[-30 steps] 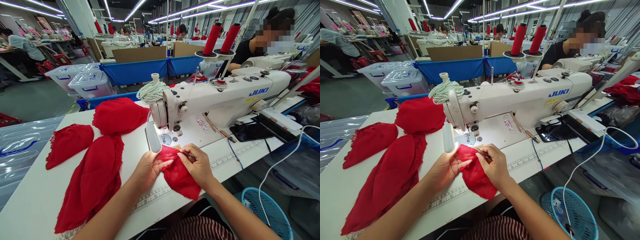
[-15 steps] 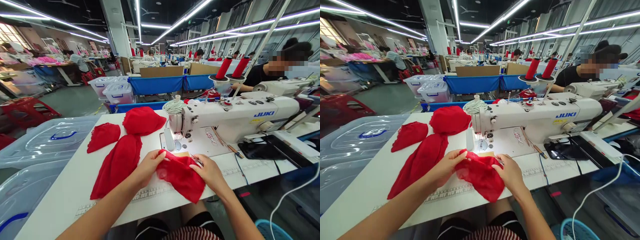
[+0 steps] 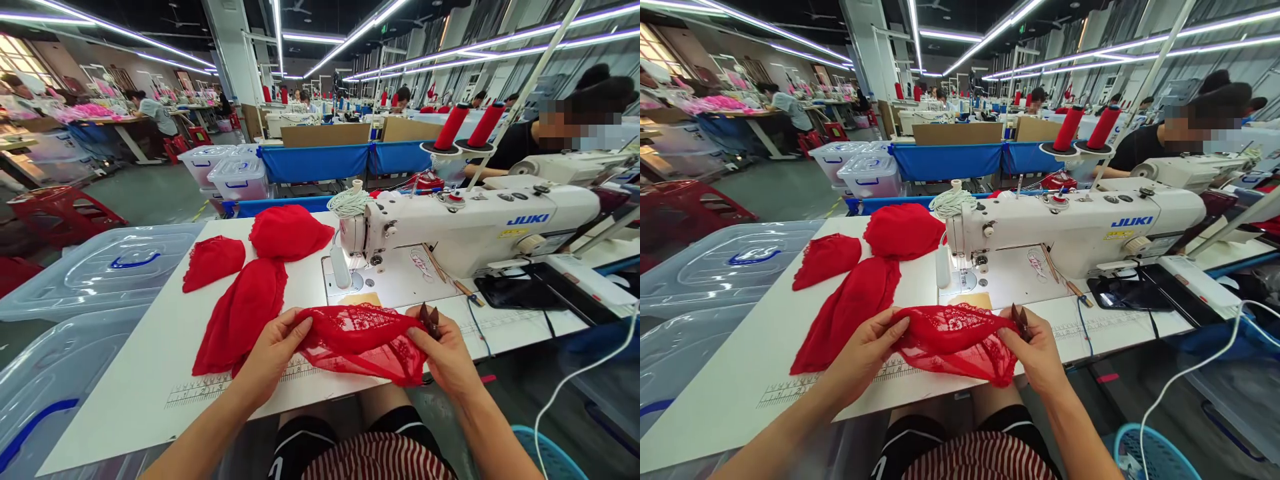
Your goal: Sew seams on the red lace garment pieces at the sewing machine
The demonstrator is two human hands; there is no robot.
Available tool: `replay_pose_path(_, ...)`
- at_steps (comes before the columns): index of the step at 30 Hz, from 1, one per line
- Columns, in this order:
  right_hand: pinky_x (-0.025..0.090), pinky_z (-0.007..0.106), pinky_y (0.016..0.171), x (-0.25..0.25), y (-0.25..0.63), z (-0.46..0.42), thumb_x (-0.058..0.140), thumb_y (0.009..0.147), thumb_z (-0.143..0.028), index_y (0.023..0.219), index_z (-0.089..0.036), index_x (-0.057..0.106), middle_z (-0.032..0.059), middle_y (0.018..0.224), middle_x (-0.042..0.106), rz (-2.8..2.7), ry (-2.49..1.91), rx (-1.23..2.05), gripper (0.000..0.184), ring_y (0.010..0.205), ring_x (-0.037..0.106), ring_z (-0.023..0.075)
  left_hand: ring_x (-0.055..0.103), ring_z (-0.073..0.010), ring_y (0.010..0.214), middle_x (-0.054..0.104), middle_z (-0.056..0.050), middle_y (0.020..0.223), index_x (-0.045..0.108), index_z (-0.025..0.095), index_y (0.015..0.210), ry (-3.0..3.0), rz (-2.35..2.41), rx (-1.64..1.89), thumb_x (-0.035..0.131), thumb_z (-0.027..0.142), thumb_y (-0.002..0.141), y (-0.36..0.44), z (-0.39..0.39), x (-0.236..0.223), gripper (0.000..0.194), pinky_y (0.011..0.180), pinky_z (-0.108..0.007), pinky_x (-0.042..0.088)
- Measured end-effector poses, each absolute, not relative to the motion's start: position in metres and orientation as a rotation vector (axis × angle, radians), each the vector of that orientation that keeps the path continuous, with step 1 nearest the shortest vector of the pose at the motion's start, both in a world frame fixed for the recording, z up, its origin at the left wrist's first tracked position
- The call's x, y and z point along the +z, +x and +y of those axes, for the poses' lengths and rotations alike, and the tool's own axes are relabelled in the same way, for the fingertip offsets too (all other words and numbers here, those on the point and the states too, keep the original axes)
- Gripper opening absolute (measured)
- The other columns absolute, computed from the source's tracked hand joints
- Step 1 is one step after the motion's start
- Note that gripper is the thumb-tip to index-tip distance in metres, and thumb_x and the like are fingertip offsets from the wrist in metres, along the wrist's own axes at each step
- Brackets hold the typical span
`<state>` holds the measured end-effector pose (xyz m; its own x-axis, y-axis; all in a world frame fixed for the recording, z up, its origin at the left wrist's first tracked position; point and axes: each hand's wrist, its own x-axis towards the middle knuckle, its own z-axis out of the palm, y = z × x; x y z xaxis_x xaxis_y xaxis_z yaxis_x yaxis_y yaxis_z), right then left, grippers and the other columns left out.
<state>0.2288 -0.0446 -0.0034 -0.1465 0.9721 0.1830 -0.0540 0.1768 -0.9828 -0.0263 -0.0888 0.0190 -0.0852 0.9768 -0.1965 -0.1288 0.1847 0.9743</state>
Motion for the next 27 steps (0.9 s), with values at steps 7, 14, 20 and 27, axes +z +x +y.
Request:
replay_pose_path(7, 0.047, 0.022, 0.058, -0.007, 0.189, -0.084, 0.049, 0.079, -0.007, 0.093, -0.022, 0.062, 0.0037, 0.085, 0.059, -2.023, -0.557, 0.698, 0.025, 0.072, 0.058, 0.0132, 0.063, -0.0179, 0.076, 0.062, -0.005, 0.092, 0.055, 0.018, 0.106, 0.897, 1.259, 0.850, 0.055, 0.056, 0.079, -0.009, -0.100, 0.013, 0.047, 0.073, -0.033, 0.051)
replay_pose_path(14, 0.052, 0.027, 0.063, -0.037, 0.174, -0.097, 0.056, 0.085, -0.029, 0.113, -0.016, 0.060, 0.0107, 0.105, 0.066, -2.396, -0.335, 0.580, 0.031, 0.083, 0.064, 0.0180, 0.061, -0.0182, 0.071, 0.062, -0.002, 0.085, 0.051, 0.022, 0.117, 1.258, 1.390, 0.809, 0.059, 0.036, 0.078, 0.002, -0.094, -0.007, 0.042, 0.068, -0.031, 0.049)
replay_pose_path(20, 0.051, 0.024, 0.070, -0.035, 0.197, -0.069, 0.047, 0.092, -0.018, 0.102, -0.022, 0.063, 0.0047, 0.090, 0.066, -1.909, -0.843, 0.779, 0.020, 0.080, 0.063, 0.0133, 0.061, -0.0240, 0.094, 0.059, -0.007, 0.101, 0.057, 0.022, 0.107, 1.599, 1.569, 0.892, 0.046, 0.039, 0.085, -0.007, -0.090, -0.012, 0.030, 0.085, -0.040, 0.049)
replay_pose_path(27, 0.051, 0.030, 0.080, -0.027, 0.177, -0.030, 0.037, 0.093, -0.019, 0.114, -0.018, 0.060, 0.0099, 0.109, 0.067, -2.029, -1.010, 0.761, 0.031, 0.095, 0.064, 0.0176, 0.057, -0.0263, 0.105, 0.052, -0.015, 0.118, 0.042, 0.016, 0.131, 1.971, 1.668, 0.677, 0.039, 0.012, 0.079, 0.007, -0.098, -0.033, 0.052, 0.091, -0.044, 0.048)
